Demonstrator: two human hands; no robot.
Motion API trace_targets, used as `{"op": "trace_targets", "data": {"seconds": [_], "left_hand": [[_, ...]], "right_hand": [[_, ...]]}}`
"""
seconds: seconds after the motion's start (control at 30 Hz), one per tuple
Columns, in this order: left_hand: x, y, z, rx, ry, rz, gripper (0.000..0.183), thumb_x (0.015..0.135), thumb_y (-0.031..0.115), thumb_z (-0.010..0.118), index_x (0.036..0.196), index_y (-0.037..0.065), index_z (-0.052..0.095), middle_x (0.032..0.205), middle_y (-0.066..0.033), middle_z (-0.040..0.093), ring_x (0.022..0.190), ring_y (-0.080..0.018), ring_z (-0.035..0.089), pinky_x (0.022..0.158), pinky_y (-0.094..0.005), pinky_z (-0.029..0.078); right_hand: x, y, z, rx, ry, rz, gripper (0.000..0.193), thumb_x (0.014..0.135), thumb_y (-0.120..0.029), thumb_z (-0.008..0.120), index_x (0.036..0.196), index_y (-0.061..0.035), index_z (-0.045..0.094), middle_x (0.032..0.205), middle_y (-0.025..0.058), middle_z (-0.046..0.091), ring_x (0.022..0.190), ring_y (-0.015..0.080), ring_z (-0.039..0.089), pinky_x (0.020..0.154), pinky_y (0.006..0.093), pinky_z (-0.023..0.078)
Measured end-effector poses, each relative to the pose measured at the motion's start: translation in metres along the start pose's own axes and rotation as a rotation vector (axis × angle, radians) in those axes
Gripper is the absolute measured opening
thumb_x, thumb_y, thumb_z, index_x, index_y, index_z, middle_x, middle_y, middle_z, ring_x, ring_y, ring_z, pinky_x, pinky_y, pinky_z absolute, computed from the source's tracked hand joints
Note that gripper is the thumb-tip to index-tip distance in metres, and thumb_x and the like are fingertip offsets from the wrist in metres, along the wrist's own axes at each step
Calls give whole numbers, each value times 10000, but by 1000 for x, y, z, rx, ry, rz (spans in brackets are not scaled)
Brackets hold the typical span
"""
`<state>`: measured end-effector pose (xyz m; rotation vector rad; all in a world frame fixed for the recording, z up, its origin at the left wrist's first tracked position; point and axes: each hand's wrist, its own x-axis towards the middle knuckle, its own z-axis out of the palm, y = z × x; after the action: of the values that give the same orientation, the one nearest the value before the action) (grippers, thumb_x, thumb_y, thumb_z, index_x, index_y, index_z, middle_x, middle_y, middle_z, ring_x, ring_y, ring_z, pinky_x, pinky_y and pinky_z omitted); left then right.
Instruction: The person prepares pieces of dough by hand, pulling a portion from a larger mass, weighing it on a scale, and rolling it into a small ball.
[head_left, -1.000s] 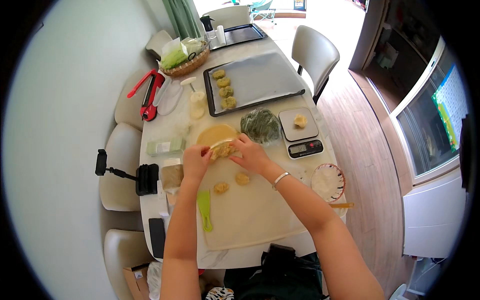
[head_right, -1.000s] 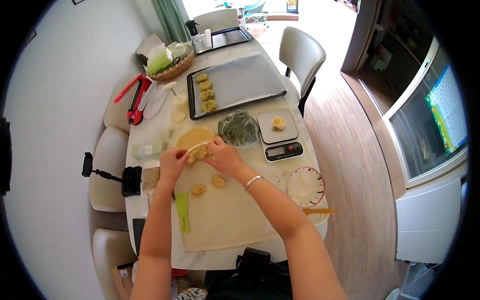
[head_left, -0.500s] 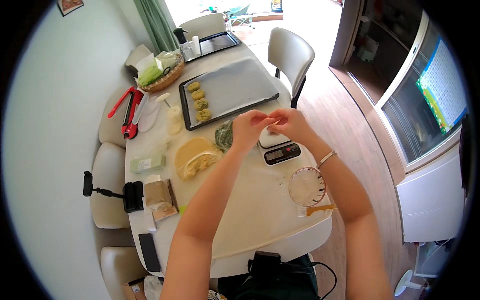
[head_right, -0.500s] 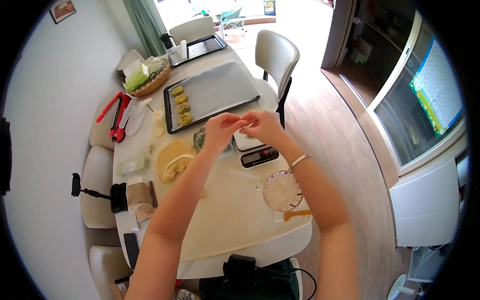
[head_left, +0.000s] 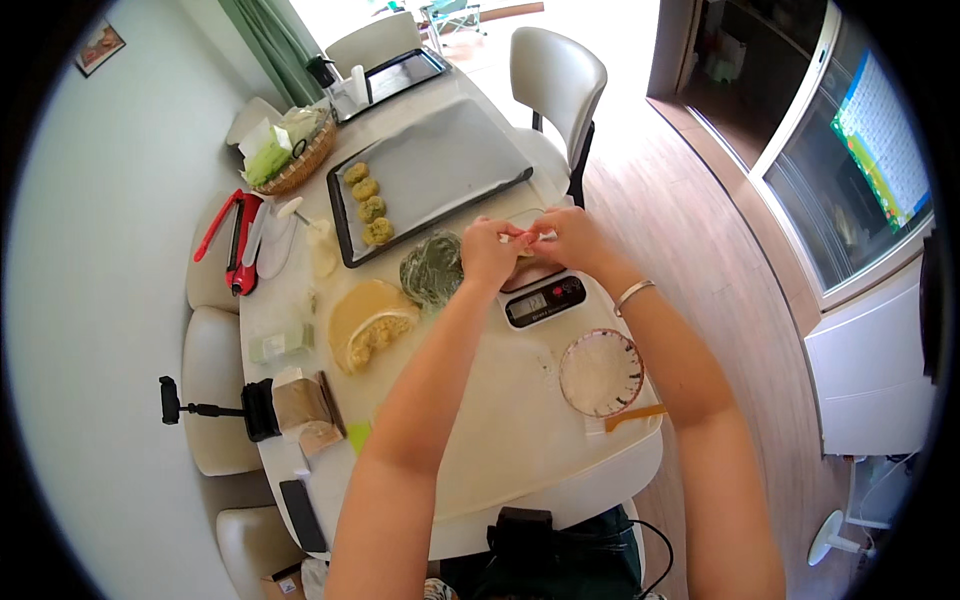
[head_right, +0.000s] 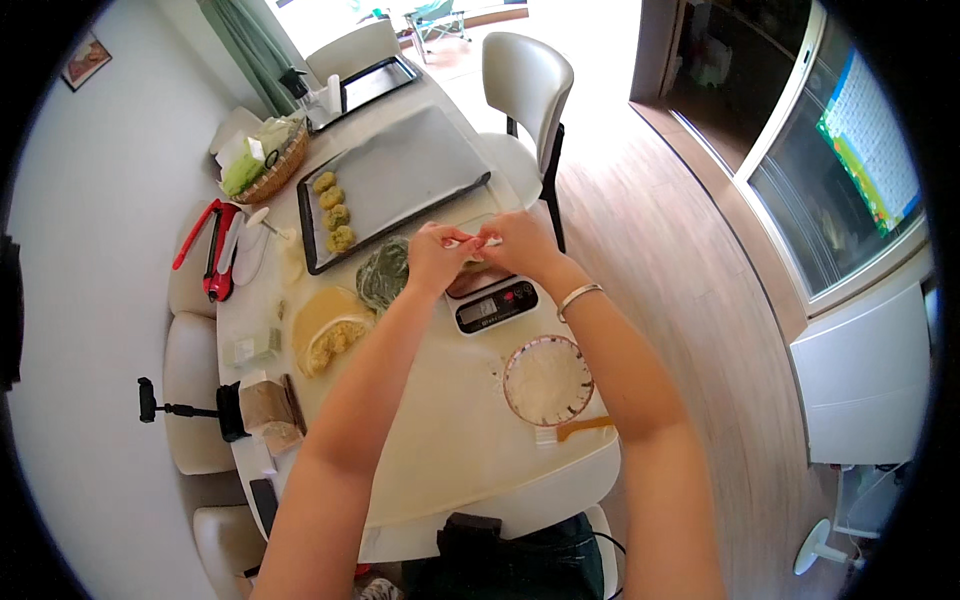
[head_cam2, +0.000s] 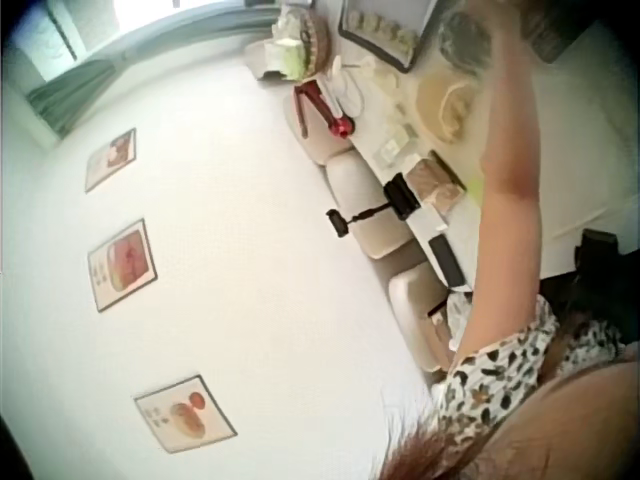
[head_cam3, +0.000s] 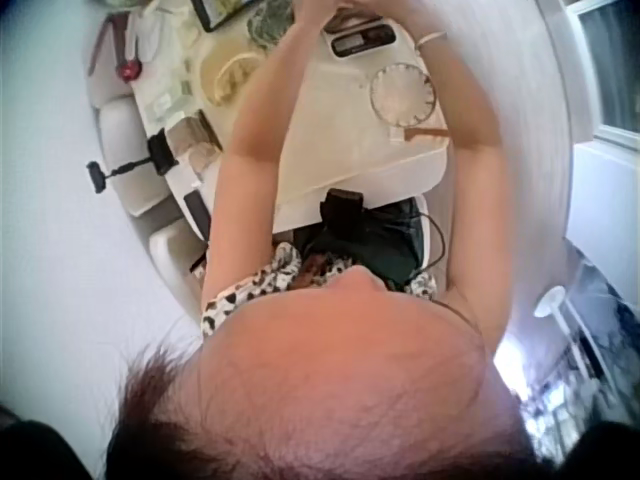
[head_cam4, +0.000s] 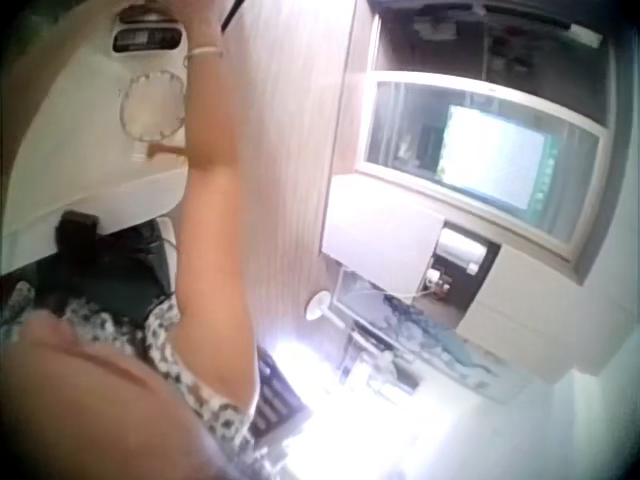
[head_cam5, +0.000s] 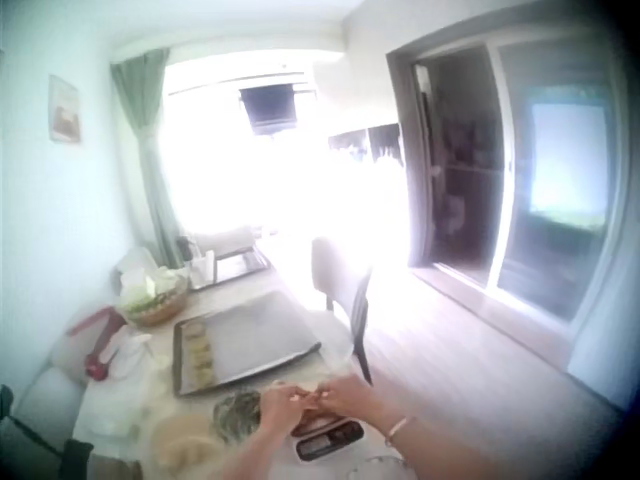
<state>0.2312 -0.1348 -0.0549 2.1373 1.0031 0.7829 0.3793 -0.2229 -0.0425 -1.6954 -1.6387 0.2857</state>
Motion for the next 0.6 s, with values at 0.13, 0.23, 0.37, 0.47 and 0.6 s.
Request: {"op": "trace_targets", "data": {"seconds": [0.13,0.23,0.37,0.47,0.6], "left_hand": [[-1,15,-9,143,-32,166,178,736,243,773,850,109,754,906,-128,648,805,-304,609,724,-392,480],[-13,27,-20,222,67,341,167,790,195,718,927,102,741,955,-111,657,830,-320,612,755,-410,486],[-70,28,-76,310,-98,231,249,805,44,605,1040,51,685,1080,-144,641,937,-338,612,813,-392,497],[-132,-1,-85,403,-145,258,238,797,28,544,1021,-15,613,1082,-203,615,999,-353,597,826,-422,501],[-170,-36,-89,495,-259,133,207,805,5,519,989,-39,604,1152,-216,593,1040,-351,592,863,-421,496]], "right_hand": [[-5,-9,-5,-74,24,-30,217,737,-254,705,793,-46,673,824,169,657,814,349,630,736,435,497],[-17,-37,-14,-254,134,-8,210,768,-226,672,842,-32,640,854,156,634,830,349,625,737,438,504],[-53,-109,18,-128,30,41,184,786,-179,639,899,-35,616,885,144,600,871,334,611,732,423,511],[-93,-131,63,-276,-128,-55,179,759,-156,646,893,-41,623,903,104,606,902,279,606,744,385,498],[-111,-137,108,-398,-7,-231,212,665,-76,675,867,-39,621,903,86,588,943,266,576,775,409,466]]}}
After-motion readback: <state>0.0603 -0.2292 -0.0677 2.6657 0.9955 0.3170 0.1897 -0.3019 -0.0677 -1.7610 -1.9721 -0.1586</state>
